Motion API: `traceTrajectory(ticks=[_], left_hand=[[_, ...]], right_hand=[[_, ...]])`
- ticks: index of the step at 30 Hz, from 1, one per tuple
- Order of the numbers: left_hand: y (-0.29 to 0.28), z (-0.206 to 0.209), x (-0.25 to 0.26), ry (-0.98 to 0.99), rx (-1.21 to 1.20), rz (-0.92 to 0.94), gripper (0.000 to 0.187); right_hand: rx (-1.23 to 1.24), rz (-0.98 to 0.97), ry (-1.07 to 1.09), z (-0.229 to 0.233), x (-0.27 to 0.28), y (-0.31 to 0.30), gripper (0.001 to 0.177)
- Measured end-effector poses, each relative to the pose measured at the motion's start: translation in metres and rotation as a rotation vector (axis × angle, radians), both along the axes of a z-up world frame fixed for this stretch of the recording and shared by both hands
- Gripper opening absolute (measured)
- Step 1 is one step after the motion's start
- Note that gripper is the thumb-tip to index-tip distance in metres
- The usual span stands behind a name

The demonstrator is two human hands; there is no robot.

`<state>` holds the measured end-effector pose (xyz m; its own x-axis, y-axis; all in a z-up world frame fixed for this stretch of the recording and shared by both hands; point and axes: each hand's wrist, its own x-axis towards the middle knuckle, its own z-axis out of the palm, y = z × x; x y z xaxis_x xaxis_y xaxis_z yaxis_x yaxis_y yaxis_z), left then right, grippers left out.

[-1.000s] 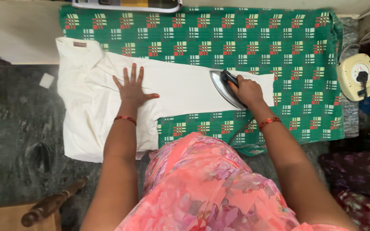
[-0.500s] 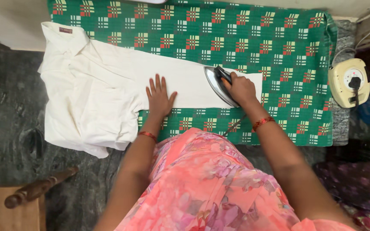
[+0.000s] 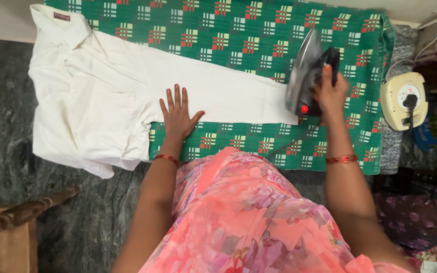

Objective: The person irons a white shirt laid out on a green patterned tablecloth. They use a steam iron to smooth the fabric, moving the iron back and forth across the shirt's surface while holding it flat with the other hand.

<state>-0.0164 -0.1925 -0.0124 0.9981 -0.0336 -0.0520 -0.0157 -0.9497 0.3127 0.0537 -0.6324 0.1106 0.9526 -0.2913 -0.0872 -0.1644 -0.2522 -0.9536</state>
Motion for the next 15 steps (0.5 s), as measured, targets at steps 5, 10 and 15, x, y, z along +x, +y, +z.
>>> traceTrajectory(ticks=[5,10,15], left_hand=[[0.016,0.003,-0.011,-0.029,0.049,0.082,0.101],[0.029,0.011,-0.033,0.049,0.061,0.234,0.104],[0.028,0.008,-0.034,0.101,0.049,0.246,0.105]], right_hand=[[-0.905,0.46,0.023,0.062,-0.005,-0.003,0.046],[-1.031,0.917,0.04,0.055,0.012,0.076,0.055],[-1.059,1.106,-0.044,-0.009,0.006,0.155,0.056]])
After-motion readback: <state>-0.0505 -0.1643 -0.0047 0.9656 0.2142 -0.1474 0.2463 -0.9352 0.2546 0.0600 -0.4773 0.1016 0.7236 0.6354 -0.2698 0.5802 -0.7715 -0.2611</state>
